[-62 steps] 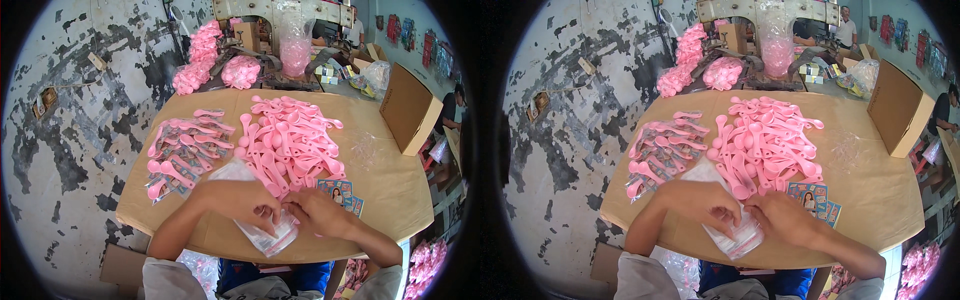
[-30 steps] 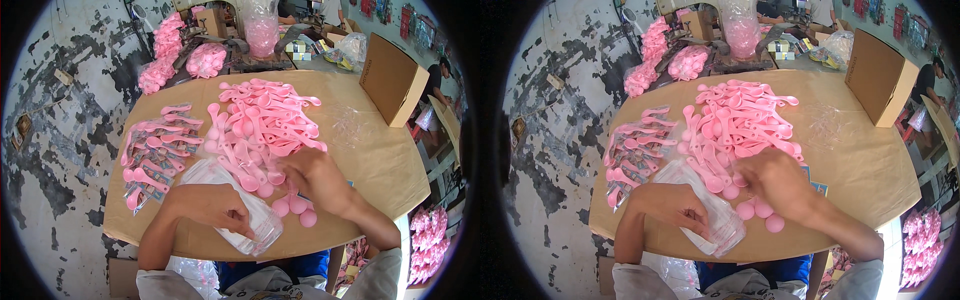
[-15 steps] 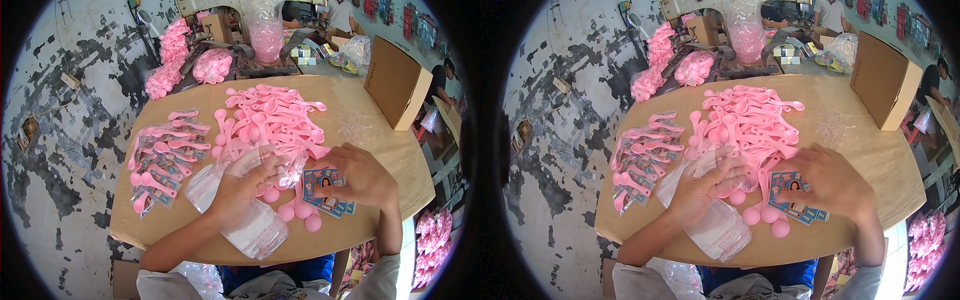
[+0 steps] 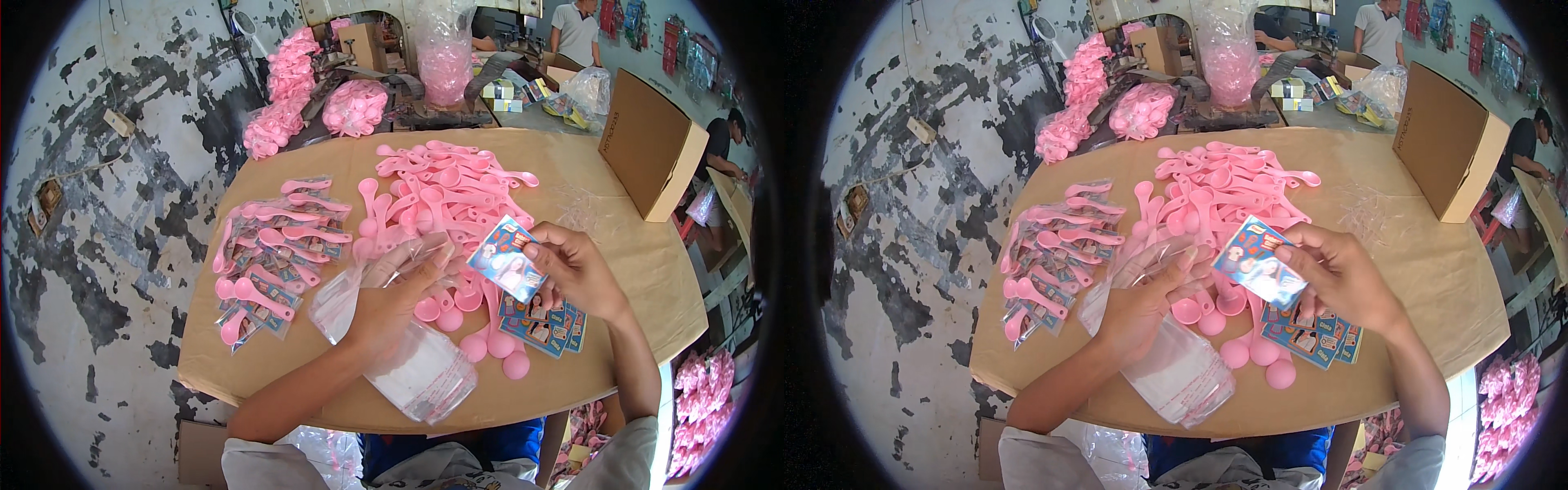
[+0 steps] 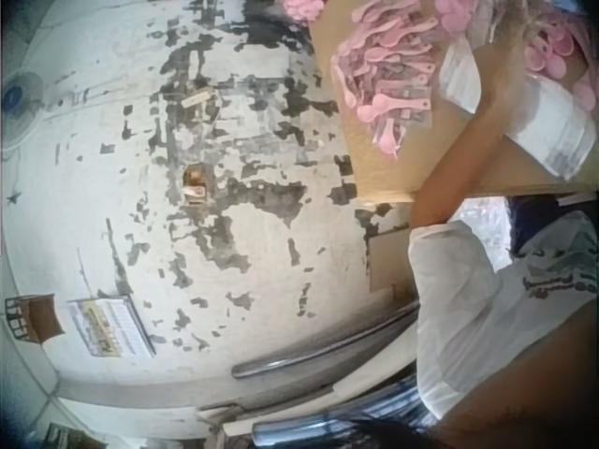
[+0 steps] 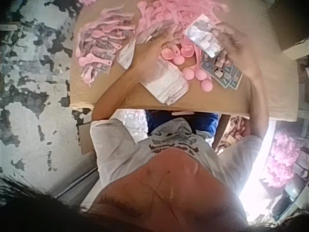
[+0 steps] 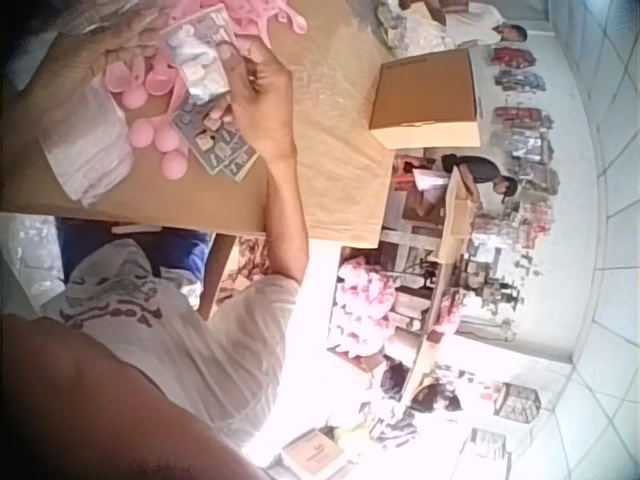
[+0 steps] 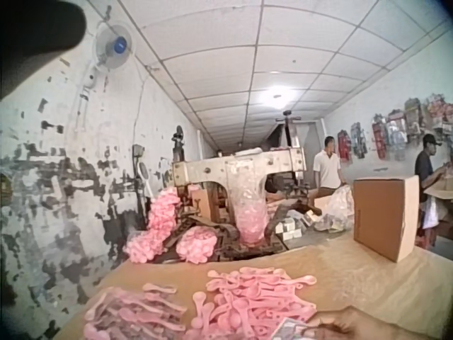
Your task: The person places a pink plastic spoon and a printed card into a clear plastic sleeve and seals it by peeling an adhesive strip. They repeat this for the items and then place the individual packets into a larger clear plastic bag.
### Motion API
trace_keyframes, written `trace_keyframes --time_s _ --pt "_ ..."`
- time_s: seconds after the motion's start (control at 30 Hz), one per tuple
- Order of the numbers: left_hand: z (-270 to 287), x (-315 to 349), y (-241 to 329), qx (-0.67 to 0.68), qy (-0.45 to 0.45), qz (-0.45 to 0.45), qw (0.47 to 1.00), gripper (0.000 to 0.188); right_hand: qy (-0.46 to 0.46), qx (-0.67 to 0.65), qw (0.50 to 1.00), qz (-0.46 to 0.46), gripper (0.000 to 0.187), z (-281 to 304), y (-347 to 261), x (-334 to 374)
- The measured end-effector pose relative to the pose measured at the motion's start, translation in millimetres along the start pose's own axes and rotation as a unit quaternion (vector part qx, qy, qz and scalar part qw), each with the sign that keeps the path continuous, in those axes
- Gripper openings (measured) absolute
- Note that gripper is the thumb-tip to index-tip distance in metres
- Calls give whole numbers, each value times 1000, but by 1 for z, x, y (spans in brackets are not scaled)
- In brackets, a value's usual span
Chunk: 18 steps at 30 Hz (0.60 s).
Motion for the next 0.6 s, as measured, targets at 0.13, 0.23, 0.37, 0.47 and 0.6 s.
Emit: trace_keyframes --time_s 0.13,0.23,0.37,0.47,0.6 --pt "-13 4 7 -15 -26 -50 998 43 21 -36 997 64 17 -21 -5 -1" --pt "-12 5 6 22 -30 -51 998 37 2 40 995 91 15 -28 -5 0" --pt "-14 7 1 -99 -47 -14 994 29 -19 16 995 98 17 -36 -1 1" --pt "-18 8 -5 -16 -75 11 997 30 -28 -44 995 91 19 -39 7 -3" --pt "-17 11 -13 -70 -79 16 994 31 -29 -112 989 96 19 -52 0 -1"
Point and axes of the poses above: each hand's wrist, its own x-axis away from the middle knuckle, its own z-axis out of the back of the hand, y = z × x, the point moved 7 cm from there along -x, towards the middle knuckle, and after that the axes turned 10 degrees about x, right-handed, at the moved point
